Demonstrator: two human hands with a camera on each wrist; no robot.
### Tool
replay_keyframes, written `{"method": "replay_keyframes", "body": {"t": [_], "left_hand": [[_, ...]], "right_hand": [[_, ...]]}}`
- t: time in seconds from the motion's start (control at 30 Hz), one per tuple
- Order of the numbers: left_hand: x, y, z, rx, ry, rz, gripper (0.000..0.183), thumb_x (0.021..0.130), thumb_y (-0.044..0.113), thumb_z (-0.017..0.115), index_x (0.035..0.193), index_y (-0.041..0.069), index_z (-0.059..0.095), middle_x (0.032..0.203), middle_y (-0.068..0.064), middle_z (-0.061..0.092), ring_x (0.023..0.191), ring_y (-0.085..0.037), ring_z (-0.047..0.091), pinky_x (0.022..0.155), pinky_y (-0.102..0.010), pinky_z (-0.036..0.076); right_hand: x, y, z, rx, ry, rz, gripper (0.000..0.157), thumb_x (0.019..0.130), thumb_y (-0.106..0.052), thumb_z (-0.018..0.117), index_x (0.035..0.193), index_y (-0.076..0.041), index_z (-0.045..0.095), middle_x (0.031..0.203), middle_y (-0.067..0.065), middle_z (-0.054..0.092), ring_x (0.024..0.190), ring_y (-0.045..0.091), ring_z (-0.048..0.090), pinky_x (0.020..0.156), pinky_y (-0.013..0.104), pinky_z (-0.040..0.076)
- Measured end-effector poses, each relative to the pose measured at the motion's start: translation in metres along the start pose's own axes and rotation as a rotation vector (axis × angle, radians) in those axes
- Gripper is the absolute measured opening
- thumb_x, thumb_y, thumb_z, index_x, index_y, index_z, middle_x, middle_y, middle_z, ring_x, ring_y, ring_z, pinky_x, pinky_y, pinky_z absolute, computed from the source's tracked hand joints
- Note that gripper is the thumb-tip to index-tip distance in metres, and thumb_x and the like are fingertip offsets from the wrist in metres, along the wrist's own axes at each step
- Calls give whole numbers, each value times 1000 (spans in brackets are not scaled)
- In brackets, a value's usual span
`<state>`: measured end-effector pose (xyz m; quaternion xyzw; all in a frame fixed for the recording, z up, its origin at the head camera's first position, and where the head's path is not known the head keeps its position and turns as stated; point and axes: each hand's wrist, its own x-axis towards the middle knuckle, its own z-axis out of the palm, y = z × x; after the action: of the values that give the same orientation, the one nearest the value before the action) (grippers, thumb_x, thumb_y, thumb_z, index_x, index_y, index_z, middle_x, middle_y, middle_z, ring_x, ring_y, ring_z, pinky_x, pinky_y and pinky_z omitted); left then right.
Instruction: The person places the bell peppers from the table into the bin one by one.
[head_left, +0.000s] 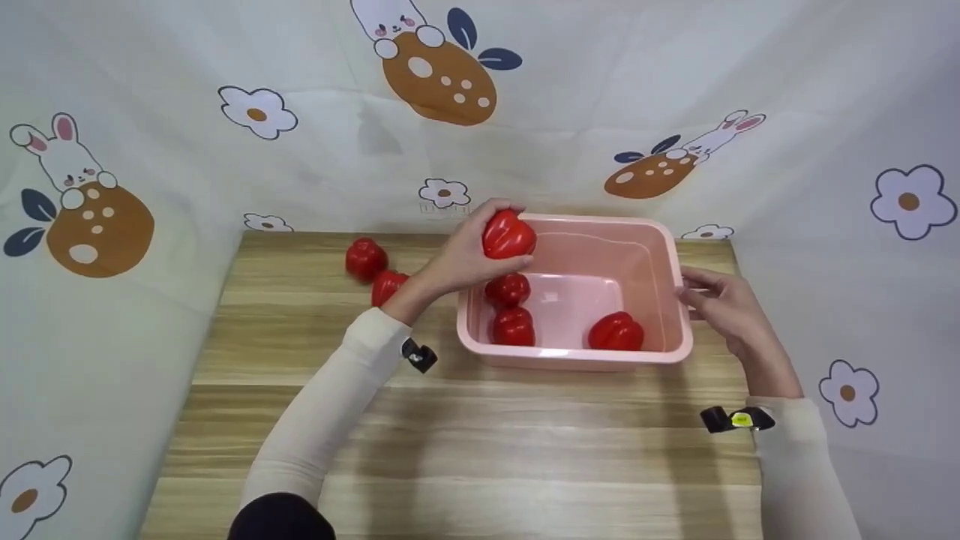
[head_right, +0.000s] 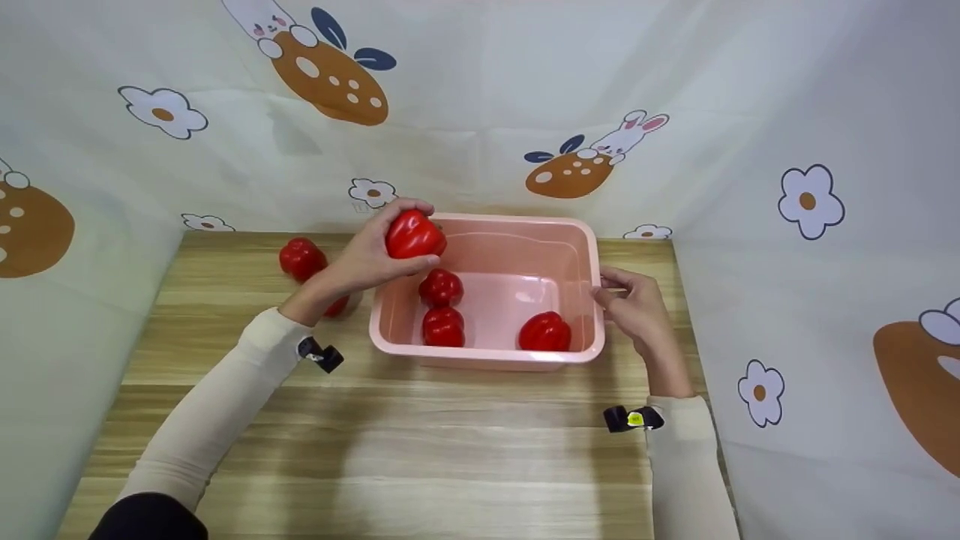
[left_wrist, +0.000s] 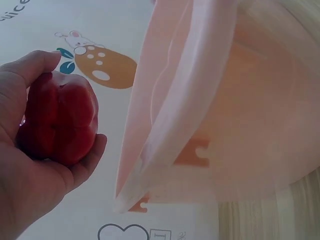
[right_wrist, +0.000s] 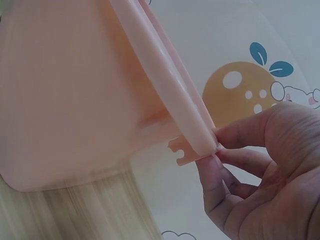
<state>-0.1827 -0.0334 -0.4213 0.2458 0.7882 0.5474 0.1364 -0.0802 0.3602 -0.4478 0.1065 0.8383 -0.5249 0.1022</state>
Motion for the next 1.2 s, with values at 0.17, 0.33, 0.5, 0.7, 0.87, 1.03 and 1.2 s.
{"method": "replay_keyframes", "body": {"t": [0.17,0.33,0.5,0.7,0.87,1.03,1.2], "left_hand": [[1,3,6,75,-29,3,74,85,33,88,148,25,49,146,-5,56,129,-20,59,101,-41,61],[3,6,12,163,-73,37,74,85,36,87,148,25,49,146,-4,54,131,-21,56,101,-41,61],[5,6,19,240,-109,53,74,86,33,87,149,24,49,145,-1,54,131,-20,54,100,-40,60],[10,12,25,327,-183,33,76,87,33,87,151,26,48,146,2,52,134,-18,52,101,-39,61],[17,19,31,405,-258,26,73,87,31,87,149,29,49,149,3,50,138,-17,49,103,-38,60],[20,22,34,458,-269,66,73,88,31,86,150,31,48,148,3,50,136,-16,51,101,-36,60],[20,24,35,473,-251,102,70,89,35,84,150,29,49,149,2,50,135,-17,51,102,-36,60]], "right_hand": [[2,-1,0,12,4,6,53,105,-12,62,153,4,50,120,10,65,89,-1,71,78,27,66],[0,0,-1,6,8,7,53,105,-13,61,154,3,50,125,18,63,90,0,70,77,26,65],[1,0,0,25,4,-7,51,104,-11,62,152,5,51,119,11,67,89,1,71,78,28,66],[2,-1,0,22,-2,-6,52,105,-11,60,153,5,50,123,18,65,90,1,71,78,28,66],[2,-1,0,20,-3,1,52,105,-12,61,153,5,49,127,23,63,90,0,71,80,29,66],[3,-1,0,11,4,-4,51,105,-12,61,152,6,51,126,22,65,89,0,72,78,28,66],[2,-5,-2,-23,14,7,50,104,-13,63,149,7,54,122,20,67,87,0,71,77,28,66]]}}
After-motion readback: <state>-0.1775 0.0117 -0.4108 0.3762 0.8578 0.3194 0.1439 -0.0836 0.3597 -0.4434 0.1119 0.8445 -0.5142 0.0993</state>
